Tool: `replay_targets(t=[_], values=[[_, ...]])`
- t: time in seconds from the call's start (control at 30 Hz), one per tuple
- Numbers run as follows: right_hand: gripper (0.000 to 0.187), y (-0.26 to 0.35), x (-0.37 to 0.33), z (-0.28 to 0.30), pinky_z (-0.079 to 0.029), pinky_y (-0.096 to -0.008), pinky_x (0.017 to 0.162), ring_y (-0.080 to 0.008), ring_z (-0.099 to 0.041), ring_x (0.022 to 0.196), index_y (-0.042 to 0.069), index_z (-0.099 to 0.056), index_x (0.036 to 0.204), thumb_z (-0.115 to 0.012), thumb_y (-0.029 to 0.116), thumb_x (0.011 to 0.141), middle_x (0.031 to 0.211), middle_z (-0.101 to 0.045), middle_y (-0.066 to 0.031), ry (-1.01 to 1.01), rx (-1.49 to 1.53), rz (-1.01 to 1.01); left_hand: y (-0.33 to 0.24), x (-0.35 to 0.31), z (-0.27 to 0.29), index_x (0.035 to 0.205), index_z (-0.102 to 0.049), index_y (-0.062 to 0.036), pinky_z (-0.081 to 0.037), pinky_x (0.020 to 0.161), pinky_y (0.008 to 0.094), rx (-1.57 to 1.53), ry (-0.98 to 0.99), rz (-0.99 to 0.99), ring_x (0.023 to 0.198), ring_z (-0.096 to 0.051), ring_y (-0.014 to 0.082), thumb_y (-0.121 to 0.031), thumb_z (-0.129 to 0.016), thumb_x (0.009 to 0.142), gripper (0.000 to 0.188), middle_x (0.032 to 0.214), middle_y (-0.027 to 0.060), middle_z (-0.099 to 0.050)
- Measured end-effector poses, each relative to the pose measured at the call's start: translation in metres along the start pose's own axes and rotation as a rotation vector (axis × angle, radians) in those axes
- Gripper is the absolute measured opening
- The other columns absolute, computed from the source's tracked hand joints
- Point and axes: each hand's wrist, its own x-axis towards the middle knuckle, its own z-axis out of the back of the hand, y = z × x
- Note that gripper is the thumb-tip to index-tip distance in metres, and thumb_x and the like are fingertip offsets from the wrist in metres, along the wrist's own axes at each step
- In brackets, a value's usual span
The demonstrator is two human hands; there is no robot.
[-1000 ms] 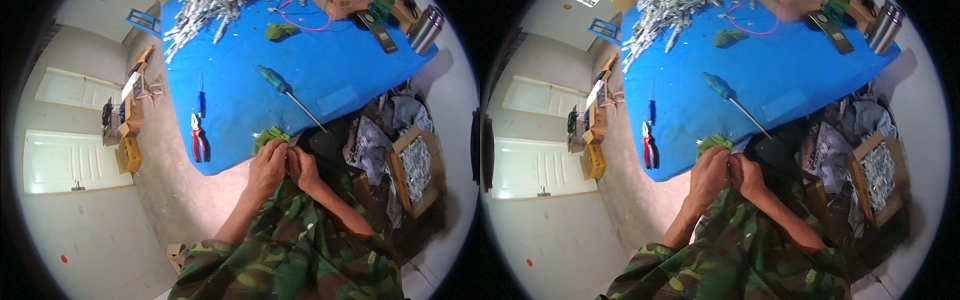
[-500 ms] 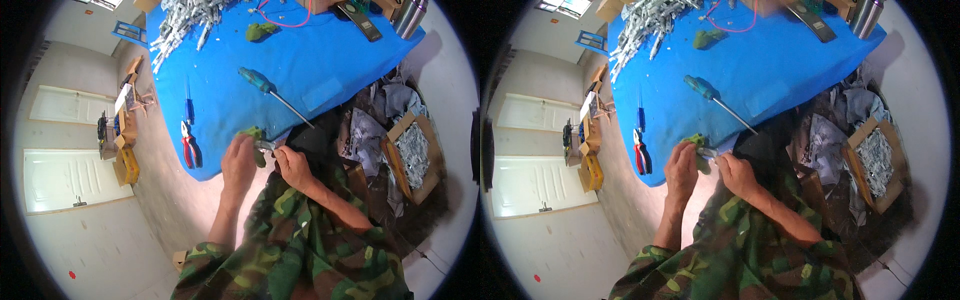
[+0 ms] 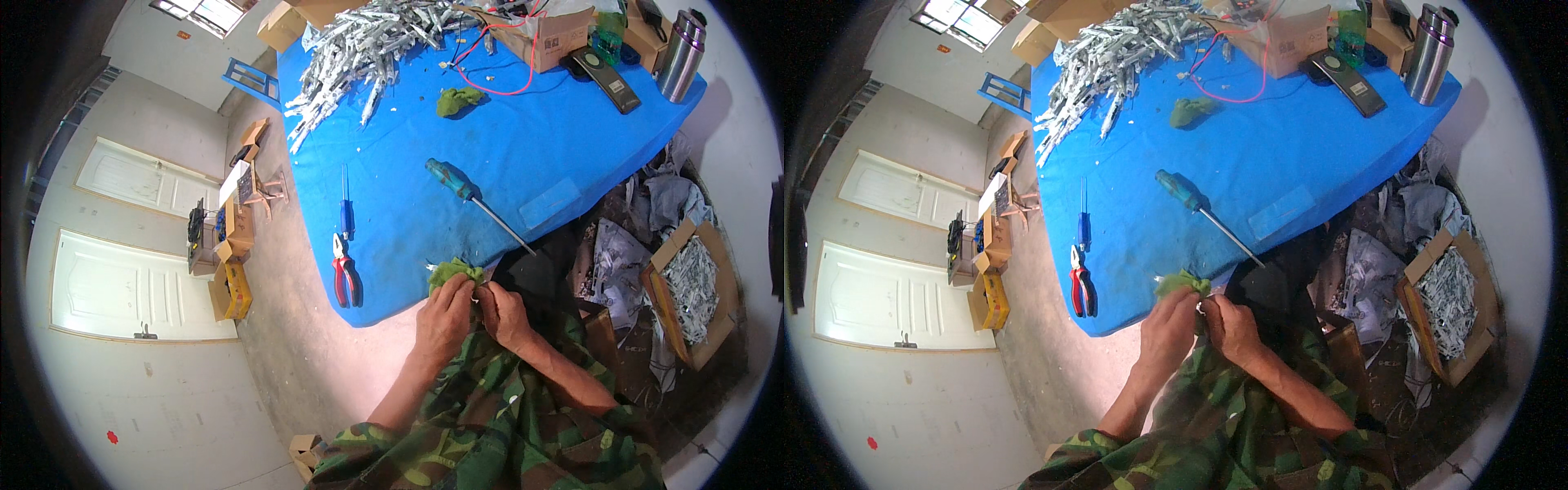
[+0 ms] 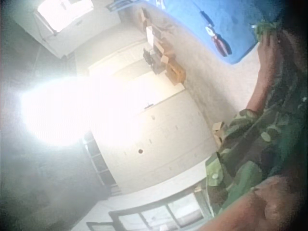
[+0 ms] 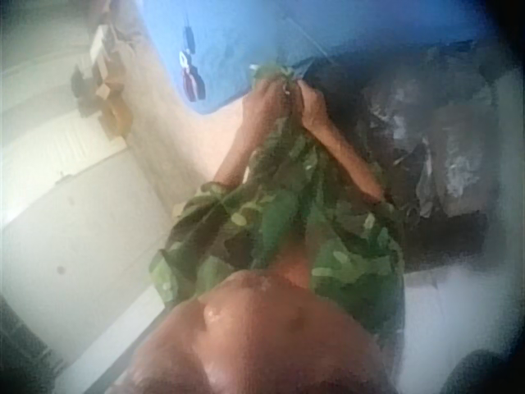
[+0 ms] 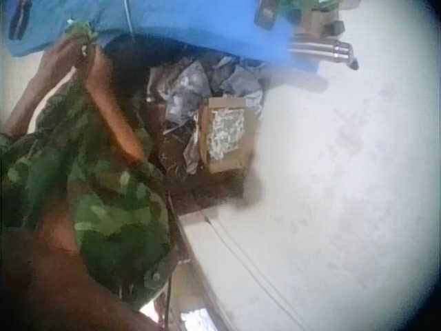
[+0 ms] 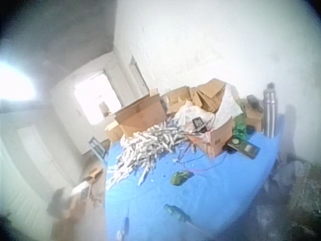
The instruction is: The person uses pliers to manipulate small metal components, inserts them into a metal housing, and uses a screwdriver to secure or adjust the assembly on a work table.
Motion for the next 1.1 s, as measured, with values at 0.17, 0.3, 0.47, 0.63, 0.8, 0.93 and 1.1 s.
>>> replay_targets(t=[0.17,0.3,0.47,0.63,0.8,0.93,1.1], values=[[0.018,-0.011,-0.003,-0.007,-0.050,-0.0478,0.056,-0.0464,-0.068,0.073,0.000,-0.063,0.104,-0.056,0.016,0.108,0.080,-0.067,-0.0250,-0.033,0.032,-0.032,0.021,0.005,0.001,0.118,-0.069,-0.0046,-0.059,0.081,0.0402,0.028,-0.091,0.011,0.100,-0.070,0.0323,0.000,-0.066,0.088,0.030,0.124,0.0110,-0.069],[0.019,-0.007,-0.003,-0.006,-0.050,-0.0479,0.056,-0.0461,-0.068,0.072,0.000,-0.063,0.103,-0.057,0.017,0.107,0.079,-0.066,-0.0253,-0.027,-0.008,-0.043,0.030,0.012,0.013,0.115,-0.069,-0.0044,-0.059,0.081,0.0414,0.059,-0.094,0.078,0.100,-0.071,0.0343,0.000,-0.066,0.091,0.025,0.121,0.0121,-0.070],[0.019,-0.006,-0.002,-0.008,-0.051,-0.0482,0.058,-0.0466,-0.067,0.074,-0.001,-0.062,0.103,-0.058,0.017,0.107,0.079,-0.065,-0.0254,-0.037,-0.003,-0.042,0.030,0.013,0.012,0.112,-0.070,-0.0033,-0.058,0.083,0.0432,0.021,-0.097,0.100,0.100,-0.070,0.0358,0.001,-0.066,0.090,0.023,0.120,0.0134,-0.070],[0.019,-0.001,-0.002,-0.004,-0.050,-0.0474,0.060,-0.0483,-0.066,0.075,0.000,-0.062,0.105,-0.056,0.018,0.108,0.080,-0.065,-0.0260,-0.037,0.018,-0.023,0.008,0.007,0.005,0.116,-0.068,-0.0007,-0.058,0.085,0.0448,-0.052,-0.042,0.031,0.102,-0.069,0.0383,0.002,-0.063,0.089,0.027,0.121,0.0169,-0.069],[0.020,0.002,-0.002,0.004,-0.051,-0.0491,0.062,-0.0490,-0.067,0.079,0.001,-0.060,0.107,-0.055,0.020,0.109,0.083,-0.066,-0.0267,-0.021,0.045,-0.010,-0.016,0.006,-0.004,0.114,-0.069,-0.0009,-0.059,0.087,0.0441,-0.102,0.002,0.011,0.103,-0.070,0.0375,0.003,-0.064,0.089,0.025,0.119,0.0169,-0.070],[0.018,-0.002,-0.004,-0.001,-0.051,-0.0496,0.061,-0.0464,-0.068,0.077,0.001,-0.061,0.105,-0.056,0.019,0.108,0.081,-0.067,-0.0241,-0.002,-0.012,0.033,-0.004,0.008,0.000,0.107,-0.073,0.0002,-0.060,0.086,0.0422,-0.052,-0.079,-0.003,0.101,-0.073,0.0373,0.004,-0.069,0.091,0.017,0.114,0.0181,-0.072],[0.016,-0.005,-0.005,-0.005,-0.051,-0.0460,0.054,-0.0418,-0.069,0.068,0.001,-0.061,0.101,-0.059,0.016,0.106,0.074,-0.066,-0.0229,-0.051,-0.017,0.022,0.005,0.015,0.007,0.109,-0.072,0.0000,-0.060,0.084,0.0412,-0.019,-0.079,0.068,0.100,-0.073,0.0366,0.003,-0.068,0.094,0.016,0.115,0.0161,-0.073]])
